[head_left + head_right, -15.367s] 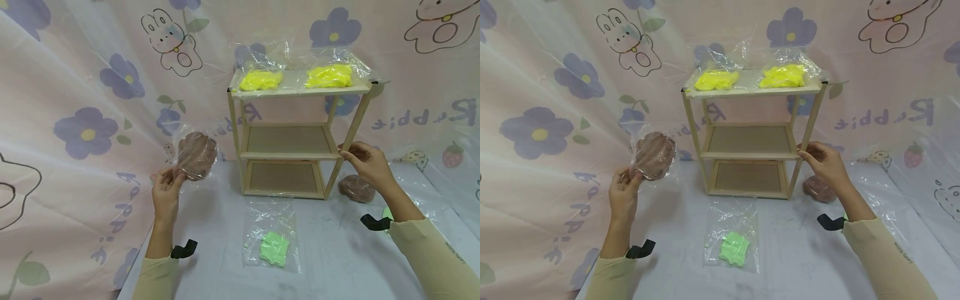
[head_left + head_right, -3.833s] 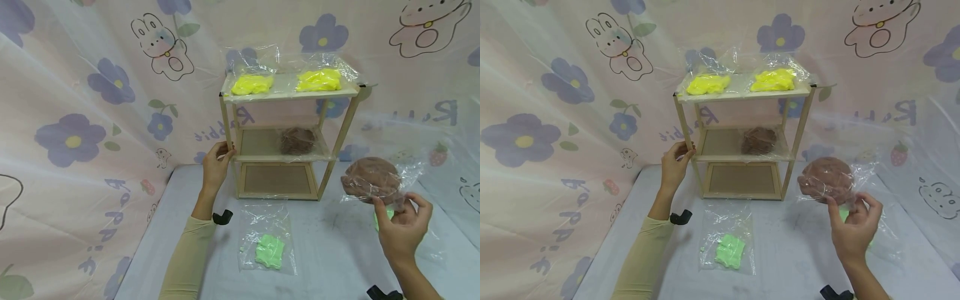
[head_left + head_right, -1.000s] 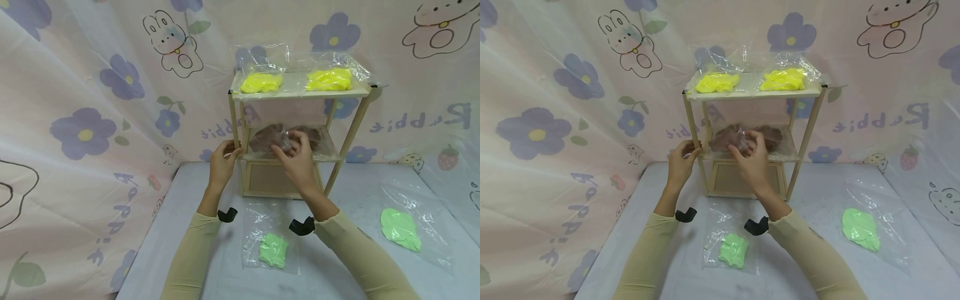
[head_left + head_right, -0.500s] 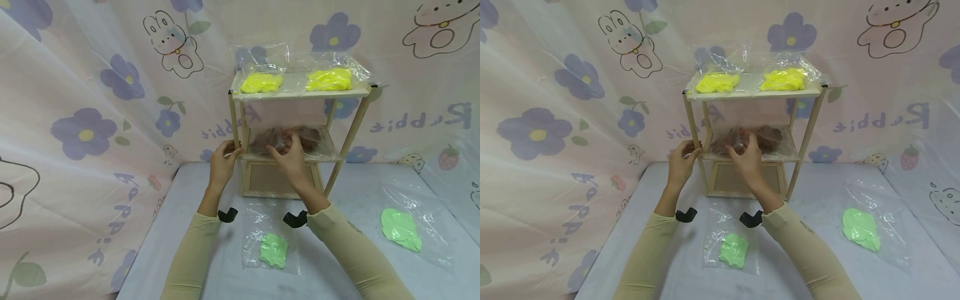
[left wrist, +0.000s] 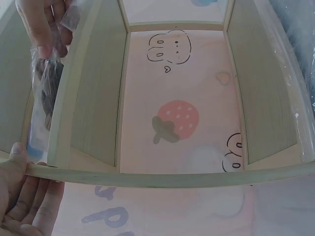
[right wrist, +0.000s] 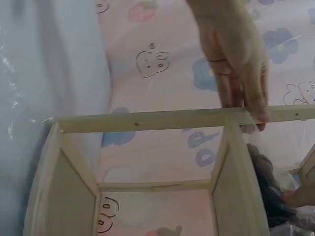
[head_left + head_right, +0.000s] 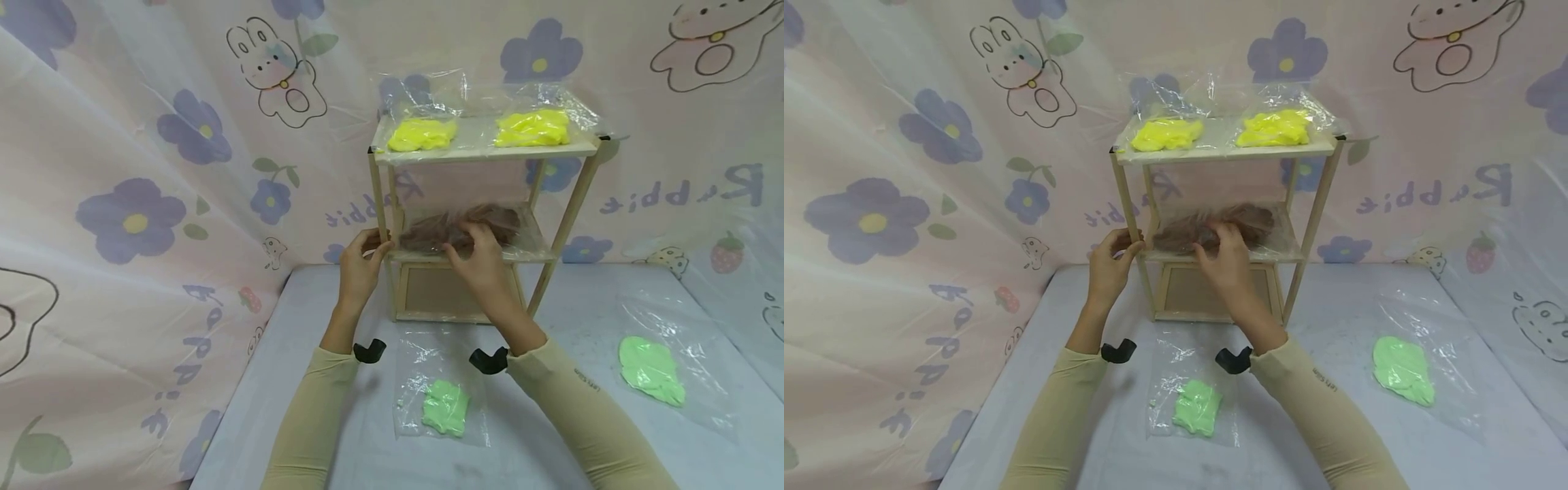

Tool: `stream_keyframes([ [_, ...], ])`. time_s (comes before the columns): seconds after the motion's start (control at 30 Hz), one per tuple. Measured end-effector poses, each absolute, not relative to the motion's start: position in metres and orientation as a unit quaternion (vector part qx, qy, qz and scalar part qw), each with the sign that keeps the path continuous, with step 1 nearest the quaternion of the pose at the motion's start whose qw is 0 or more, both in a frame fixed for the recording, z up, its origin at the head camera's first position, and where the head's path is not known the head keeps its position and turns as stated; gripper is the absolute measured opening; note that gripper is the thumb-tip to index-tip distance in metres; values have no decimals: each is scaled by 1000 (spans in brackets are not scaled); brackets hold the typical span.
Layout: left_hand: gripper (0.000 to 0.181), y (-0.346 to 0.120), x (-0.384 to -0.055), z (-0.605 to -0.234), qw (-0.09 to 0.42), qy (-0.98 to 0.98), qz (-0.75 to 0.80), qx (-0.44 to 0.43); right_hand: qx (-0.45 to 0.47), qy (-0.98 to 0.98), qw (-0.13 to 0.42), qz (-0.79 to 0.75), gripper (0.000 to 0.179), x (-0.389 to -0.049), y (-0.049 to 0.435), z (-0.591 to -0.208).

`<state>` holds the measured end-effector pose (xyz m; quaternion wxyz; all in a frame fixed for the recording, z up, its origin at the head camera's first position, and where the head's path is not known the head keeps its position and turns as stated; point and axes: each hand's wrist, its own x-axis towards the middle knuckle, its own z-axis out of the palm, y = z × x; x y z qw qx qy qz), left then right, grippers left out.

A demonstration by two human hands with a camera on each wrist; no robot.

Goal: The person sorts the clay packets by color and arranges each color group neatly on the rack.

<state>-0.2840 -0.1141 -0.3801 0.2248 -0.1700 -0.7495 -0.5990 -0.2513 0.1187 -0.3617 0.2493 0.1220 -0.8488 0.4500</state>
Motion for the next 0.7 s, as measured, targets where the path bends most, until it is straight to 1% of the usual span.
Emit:
stream_keyframes([
  [0.17,33,-115,-284,-380,228,-749,-598,-169,94,-881,299,354,49,-250,116,-368],
  [0.33,31,-116,-284,-381,230,-748,-599,-170,85,-877,325,344,52,-250,115,-373],
  [0.53,31,-116,-284,-381,230,-751,-596,-170,86,-882,334,322,43,-253,116,-374],
  [0.7,32,-116,-284,-380,230,-752,-593,-172,78,-893,319,308,38,-255,118,-372],
])
